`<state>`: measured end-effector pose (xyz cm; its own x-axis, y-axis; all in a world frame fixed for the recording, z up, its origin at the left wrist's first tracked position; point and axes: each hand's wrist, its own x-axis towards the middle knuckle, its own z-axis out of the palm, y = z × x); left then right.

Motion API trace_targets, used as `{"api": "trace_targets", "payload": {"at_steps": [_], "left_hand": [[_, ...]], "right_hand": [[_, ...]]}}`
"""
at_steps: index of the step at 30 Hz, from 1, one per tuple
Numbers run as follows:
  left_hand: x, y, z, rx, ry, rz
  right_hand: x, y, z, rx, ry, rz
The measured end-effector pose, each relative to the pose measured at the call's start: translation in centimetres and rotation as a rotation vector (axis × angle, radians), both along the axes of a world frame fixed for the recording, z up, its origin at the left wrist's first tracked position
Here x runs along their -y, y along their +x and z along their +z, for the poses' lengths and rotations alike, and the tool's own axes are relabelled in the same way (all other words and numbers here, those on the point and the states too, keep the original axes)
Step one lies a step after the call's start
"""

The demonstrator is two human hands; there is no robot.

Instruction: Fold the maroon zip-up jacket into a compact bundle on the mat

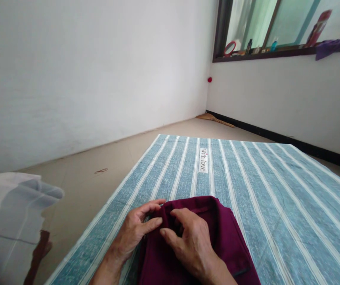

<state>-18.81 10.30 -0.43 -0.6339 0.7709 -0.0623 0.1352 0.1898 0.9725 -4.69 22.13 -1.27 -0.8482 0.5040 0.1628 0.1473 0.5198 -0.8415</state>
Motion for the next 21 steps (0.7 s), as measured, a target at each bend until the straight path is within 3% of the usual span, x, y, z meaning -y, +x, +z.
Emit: {"api": "trace_targets", "payload": {"at_steps": [5, 11, 15, 21], "left_hand": [[0.0, 0.2, -0.4, 0.033, 0.072, -0.008], [-0.1, 0.6, -0.4, 0.046, 0.074, -0.020], [-0.3, 1.2, 0.1, 0.029, 0.115, 0.026], [-0.1, 1.3, 0.6, -0.205, 0.088, 0.034]], "right_hand": [[0.1, -0.4, 0.4, 0.031, 0.024, 0.007], [0.0, -0.7, 0.4, -0.026, -0.258, 0.064], [-0.1, -0.6, 0.4, -0.061, -0.363, 0.093], [-0.1, -0.8, 0.2, -0.096, -0.350, 0.093]]}}
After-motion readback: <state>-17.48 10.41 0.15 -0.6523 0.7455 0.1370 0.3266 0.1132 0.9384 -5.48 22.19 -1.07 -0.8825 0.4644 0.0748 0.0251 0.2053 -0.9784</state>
